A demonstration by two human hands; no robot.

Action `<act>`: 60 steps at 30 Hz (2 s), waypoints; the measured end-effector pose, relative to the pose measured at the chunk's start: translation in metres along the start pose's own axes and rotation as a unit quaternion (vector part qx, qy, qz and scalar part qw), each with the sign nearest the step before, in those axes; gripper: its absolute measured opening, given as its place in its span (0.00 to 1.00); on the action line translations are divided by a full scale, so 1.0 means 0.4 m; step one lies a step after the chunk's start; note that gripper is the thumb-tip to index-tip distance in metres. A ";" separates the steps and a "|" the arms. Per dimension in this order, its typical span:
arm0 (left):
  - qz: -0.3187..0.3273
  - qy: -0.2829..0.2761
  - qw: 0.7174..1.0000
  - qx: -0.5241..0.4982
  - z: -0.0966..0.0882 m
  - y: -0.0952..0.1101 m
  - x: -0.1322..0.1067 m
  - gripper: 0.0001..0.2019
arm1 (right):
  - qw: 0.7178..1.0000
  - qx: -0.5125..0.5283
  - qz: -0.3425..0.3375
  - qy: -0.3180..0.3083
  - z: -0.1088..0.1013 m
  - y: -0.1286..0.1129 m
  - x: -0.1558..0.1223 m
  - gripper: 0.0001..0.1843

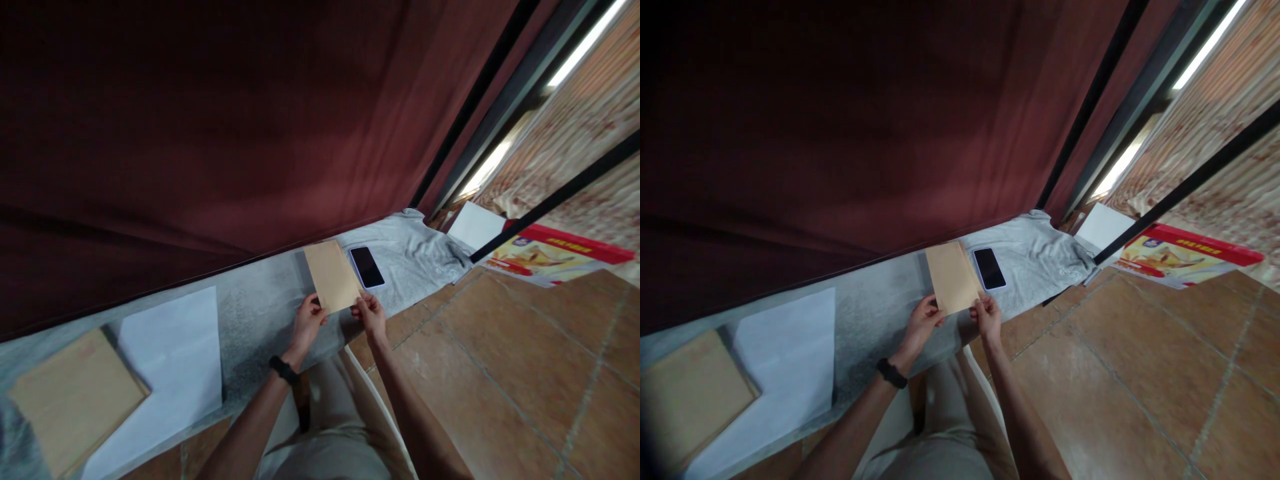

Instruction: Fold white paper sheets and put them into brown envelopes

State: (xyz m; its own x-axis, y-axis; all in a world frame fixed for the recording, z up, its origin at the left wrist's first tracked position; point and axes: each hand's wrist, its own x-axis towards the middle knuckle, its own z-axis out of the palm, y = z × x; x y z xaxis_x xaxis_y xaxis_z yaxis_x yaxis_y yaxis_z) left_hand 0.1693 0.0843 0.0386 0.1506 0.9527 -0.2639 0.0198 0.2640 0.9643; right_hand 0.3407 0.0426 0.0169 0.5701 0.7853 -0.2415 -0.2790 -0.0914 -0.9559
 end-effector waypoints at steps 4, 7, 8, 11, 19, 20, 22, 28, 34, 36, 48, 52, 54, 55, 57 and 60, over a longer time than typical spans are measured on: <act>-0.009 -0.001 1.000 0.000 0.002 -0.013 0.003 0.25 | 1.000 -0.003 0.006 0.002 -0.004 0.008 0.003 0.24; -0.009 0.008 1.000 0.010 0.000 -0.021 0.008 0.26 | 1.000 -0.009 0.004 0.001 -0.003 0.009 0.005 0.25; -0.009 0.009 1.000 0.013 0.000 -0.022 0.011 0.26 | 1.000 -0.011 0.005 -0.001 -0.002 0.007 0.005 0.25; -0.008 0.010 1.000 0.018 0.001 -0.020 0.021 0.26 | 1.000 -0.020 0.005 -0.008 0.000 0.001 0.006 0.25; 0.000 0.004 1.000 0.013 0.025 -0.014 0.040 0.25 | 0.999 -0.028 -0.013 -0.008 0.004 -0.009 0.004 0.24; 0.000 0.003 1.000 0.013 0.028 -0.014 0.042 0.24 | 0.999 -0.030 -0.016 -0.009 0.004 -0.008 0.004 0.24; -0.002 0.002 1.000 0.015 0.033 -0.013 0.048 0.24 | 0.999 -0.031 -0.019 -0.010 0.003 -0.007 0.005 0.22; -0.010 0.013 0.999 0.034 0.048 -0.016 0.066 0.22 | 0.998 -0.060 -0.011 -0.021 0.002 -0.005 0.005 0.20; -0.025 0.023 0.999 0.036 0.053 -0.023 0.071 0.22 | 0.994 -0.100 -0.017 -0.038 -0.001 0.002 0.006 0.21; -0.031 0.031 0.998 0.035 0.055 -0.020 0.074 0.23 | 0.993 -0.108 -0.016 -0.036 -0.003 0.003 0.006 0.21; -0.038 0.042 0.996 0.065 0.064 -0.005 0.072 0.27 | 0.990 -0.134 -0.034 -0.038 -0.003 0.001 0.005 0.20; -0.040 0.041 0.996 0.062 0.064 -0.007 0.075 0.30 | 0.989 -0.137 -0.043 -0.037 -0.005 0.001 0.002 0.21; -0.042 0.043 0.995 0.074 0.065 -0.007 0.075 0.31 | 0.988 -0.140 -0.044 -0.037 -0.006 0.000 -0.001 0.21; -0.043 0.043 0.995 0.082 0.065 -0.006 0.074 0.31 | 0.988 -0.143 -0.044 -0.038 -0.006 -0.001 -0.002 0.21; -0.042 0.042 0.993 0.100 0.066 -0.003 0.071 0.31 | 0.986 -0.152 -0.048 -0.040 -0.007 -0.001 -0.003 0.22; -0.022 0.049 0.988 0.145 0.069 0.003 0.066 0.29 | 0.983 -0.169 -0.056 -0.043 -0.010 0.001 -0.002 0.23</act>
State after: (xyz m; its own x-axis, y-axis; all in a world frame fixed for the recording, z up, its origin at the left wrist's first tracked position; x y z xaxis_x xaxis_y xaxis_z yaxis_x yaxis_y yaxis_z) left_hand 0.2006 0.1055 0.0333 0.0477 0.9550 -0.2928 0.3079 0.2648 0.9138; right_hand 0.3433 0.0396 0.0161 0.5113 0.8495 -0.1305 0.0624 -0.1882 -0.9802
